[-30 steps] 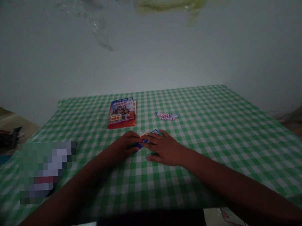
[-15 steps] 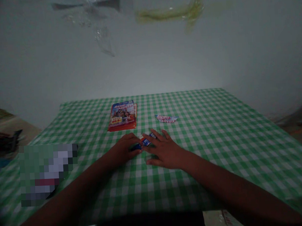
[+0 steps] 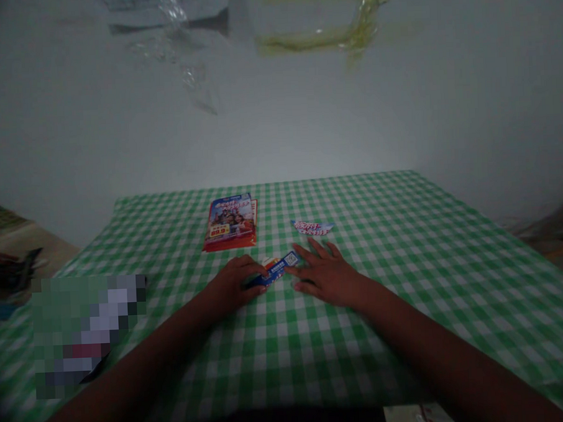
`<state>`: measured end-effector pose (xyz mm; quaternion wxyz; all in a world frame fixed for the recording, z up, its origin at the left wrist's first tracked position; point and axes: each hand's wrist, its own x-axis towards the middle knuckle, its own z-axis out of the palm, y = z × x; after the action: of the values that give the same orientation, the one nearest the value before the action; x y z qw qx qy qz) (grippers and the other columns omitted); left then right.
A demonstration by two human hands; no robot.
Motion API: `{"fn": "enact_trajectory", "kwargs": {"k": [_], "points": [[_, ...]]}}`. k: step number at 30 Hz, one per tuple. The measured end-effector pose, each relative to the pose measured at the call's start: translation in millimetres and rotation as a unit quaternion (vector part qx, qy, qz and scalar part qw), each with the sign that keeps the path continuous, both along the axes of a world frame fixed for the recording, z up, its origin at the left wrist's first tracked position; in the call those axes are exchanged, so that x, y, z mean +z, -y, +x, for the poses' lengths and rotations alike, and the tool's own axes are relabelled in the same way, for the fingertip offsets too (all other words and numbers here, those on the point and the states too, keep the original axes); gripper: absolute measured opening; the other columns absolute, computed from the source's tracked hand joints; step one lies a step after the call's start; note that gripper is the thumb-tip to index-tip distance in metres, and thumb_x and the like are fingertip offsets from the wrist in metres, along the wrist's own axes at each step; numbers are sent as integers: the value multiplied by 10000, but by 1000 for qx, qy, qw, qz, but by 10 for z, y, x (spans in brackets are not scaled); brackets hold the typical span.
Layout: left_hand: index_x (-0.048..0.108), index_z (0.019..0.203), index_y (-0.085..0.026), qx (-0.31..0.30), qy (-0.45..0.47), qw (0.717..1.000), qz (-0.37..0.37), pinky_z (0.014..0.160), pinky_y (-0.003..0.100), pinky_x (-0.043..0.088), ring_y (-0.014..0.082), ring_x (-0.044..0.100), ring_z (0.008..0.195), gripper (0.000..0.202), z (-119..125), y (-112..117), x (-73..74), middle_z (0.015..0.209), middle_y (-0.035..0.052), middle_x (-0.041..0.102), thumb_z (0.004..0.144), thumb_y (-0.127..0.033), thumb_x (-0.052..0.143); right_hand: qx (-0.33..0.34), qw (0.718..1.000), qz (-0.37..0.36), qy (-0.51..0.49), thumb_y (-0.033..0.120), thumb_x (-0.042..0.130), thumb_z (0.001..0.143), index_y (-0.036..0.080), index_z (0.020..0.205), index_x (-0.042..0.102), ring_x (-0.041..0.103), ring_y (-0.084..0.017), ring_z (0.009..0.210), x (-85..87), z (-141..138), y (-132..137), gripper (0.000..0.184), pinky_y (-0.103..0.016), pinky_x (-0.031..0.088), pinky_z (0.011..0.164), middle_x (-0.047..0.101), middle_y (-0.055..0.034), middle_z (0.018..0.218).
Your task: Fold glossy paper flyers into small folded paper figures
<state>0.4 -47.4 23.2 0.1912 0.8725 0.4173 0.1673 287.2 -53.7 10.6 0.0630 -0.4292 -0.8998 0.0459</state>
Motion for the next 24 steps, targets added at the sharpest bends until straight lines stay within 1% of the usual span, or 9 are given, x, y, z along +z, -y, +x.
{"fn": "enact_trajectory", "kwargs": {"k": [7, 10, 13, 15, 17, 18, 19, 21, 24], "points": [[695, 1088, -257, 6, -2, 1000, -10, 925, 390, 455, 227, 572, 994, 252, 12, 23, 55, 1060, 48, 633, 849, -335, 711, -41, 999, -18, 27, 554, 365, 1000, 507, 1413, 452, 215, -443, 1456, 62, 145, -57, 424, -768, 297, 1028, 314, 4, 1599], [698, 1093, -253, 3, -10, 1000, -8, 908, 378, 458, 225, 570, 988, 260, 13, 19, 67, 1057, 54, 634, 847, -335, 712, -69, 997, -15, 27, 543, 386, 998, 447, 1345, 568, 261, -448, 1439, 165, 206, -87, 403, -776, 281, 1025, 366, -22, 1574], [704, 1074, -254, 6, -15, 1000, 1, 894, 366, 455, 216, 570, 976, 228, 30, 18, 50, 1034, 47, 632, 872, -357, 685, -77, 997, 18, 3, 477, 435, 996, 347, 1161, 718, 407, -413, 1368, 260, 177, -97, 352, -730, 314, 1037, 490, -61, 1491], [710, 1040, -253, 18, -8, 1000, 13, 886, 357, 450, 206, 573, 962, 189, 54, 22, 24, 1019, 40, 629, 899, -366, 654, -51, 996, 60, -48, 367, 426, 1011, 274, 1118, 732, 521, -327, 1281, 274, 76, -66, 337, -617, 380, 1056, 593, -88, 1385], [713, 1004, -245, 37, -8, 999, 27, 871, 352, 447, 203, 574, 944, 165, 82, 28, -6, 1006, 39, 622, 902, -358, 651, 3, 992, 83, -100, 314, 426, 1009, 223, 1243, 662, 574, -269, 1221, 238, -68, -8, 344, -527, 422, 1058, 642, -108, 1312], [713, 990, -242, 46, -11, 998, 34, 862, 352, 448, 204, 573, 935, 156, 94, 29, -20, 998, 38, 619, 892, -352, 663, 43, 991, 72, -107, 304, 432, 1007, 205, 1298, 621, 567, -255, 1234, 206, -139, 26, 360, -495, 429, 1066, 622, -109, 1345], [712, 985, -241, 51, -15, 998, 39, 856, 352, 449, 206, 572, 932, 153, 102, 30, -33, 997, 38, 616, 880, -347, 678, 77, 989, 64, -108, 306, 458, 998, 189, 1314, 607, 552, -253, 1257, 169, -202, 58, 369, -476, 426, 1078, 606, -115, 1366], [706, 990, -244, 51, -18, 998, 43, 856, 355, 451, 211, 572, 939, 158, 105, 29, -53, 1007, 36, 616, 863, -337, 694, 106, 989, 49, -90, 308, 490, 986, 172, 1326, 598, 524, -260, 1297, 99, -282, 104, 382, -475, 398, 1108, 580, -119, 1399], [691, 1028, -241, 28, -9, 999, 42, 883, 361, 456, 211, 577, 964, 187, 72, 22, -62, 1063, 40, 621, 857, -314, 693, 91, 993, 25, -65, 308, 491, 985, 209, 1359, 574, 493, -269, 1333, 40, -290, 121, 395, -515, 368, 1121, 540, -91, 1447]]}}
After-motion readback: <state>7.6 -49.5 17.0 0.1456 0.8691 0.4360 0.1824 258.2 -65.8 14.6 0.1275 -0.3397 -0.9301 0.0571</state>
